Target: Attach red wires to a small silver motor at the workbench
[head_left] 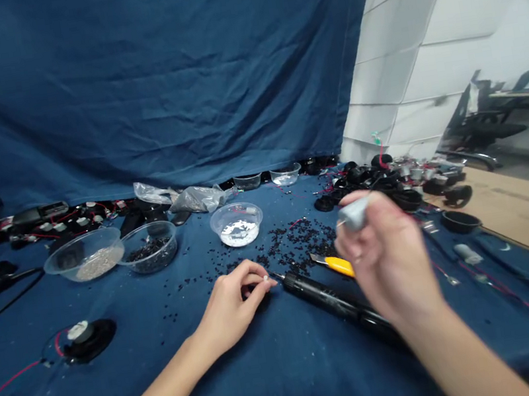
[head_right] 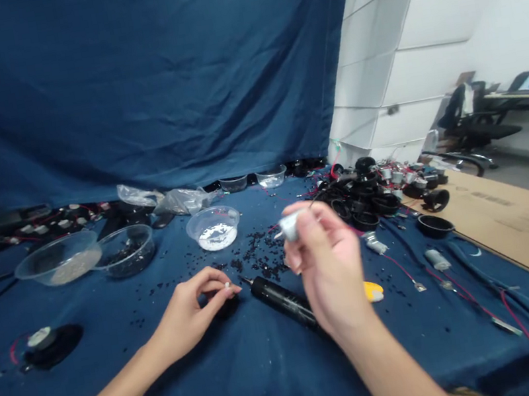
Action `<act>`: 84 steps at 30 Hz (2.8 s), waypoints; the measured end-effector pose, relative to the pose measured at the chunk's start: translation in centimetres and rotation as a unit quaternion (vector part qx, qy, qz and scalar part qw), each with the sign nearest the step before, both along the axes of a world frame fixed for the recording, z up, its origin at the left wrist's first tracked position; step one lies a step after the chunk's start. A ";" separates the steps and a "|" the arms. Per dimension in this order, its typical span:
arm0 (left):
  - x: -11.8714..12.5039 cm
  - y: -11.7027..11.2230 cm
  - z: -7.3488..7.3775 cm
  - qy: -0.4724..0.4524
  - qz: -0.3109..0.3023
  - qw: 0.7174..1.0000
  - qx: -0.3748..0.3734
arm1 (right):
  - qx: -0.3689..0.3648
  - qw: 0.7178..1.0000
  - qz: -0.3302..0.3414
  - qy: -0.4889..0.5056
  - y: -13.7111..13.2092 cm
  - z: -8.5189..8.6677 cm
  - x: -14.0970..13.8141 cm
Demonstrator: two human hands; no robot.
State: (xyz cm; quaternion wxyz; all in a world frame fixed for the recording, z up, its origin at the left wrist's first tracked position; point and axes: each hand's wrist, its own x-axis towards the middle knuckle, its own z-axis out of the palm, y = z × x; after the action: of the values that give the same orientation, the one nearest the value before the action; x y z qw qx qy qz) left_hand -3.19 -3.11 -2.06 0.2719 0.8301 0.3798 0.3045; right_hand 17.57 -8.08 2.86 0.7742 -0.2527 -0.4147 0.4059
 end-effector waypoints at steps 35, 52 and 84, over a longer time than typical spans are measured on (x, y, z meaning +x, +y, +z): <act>-0.7 -0.9 -2.3 0.071 -0.045 0.992 -0.092 | -0.144 0.887 0.037 -0.437 -0.6 -11.4 -3.4; -0.8 -0.6 -3.1 0.095 -0.055 0.990 -0.083 | -0.086 0.857 0.026 -0.507 0.0 -11.5 -3.8; 0.0 -1.1 -2.8 0.088 0.009 0.991 -0.100 | -0.093 0.694 -0.084 -0.709 -0.7 -10.7 -4.7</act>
State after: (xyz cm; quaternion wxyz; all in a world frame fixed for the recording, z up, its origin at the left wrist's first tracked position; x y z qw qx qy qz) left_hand -3.18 -4.25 -4.90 0.3165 0.8190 0.4380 0.1932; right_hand 12.86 -8.77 -7.83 0.2544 -0.5699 -0.7776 0.0761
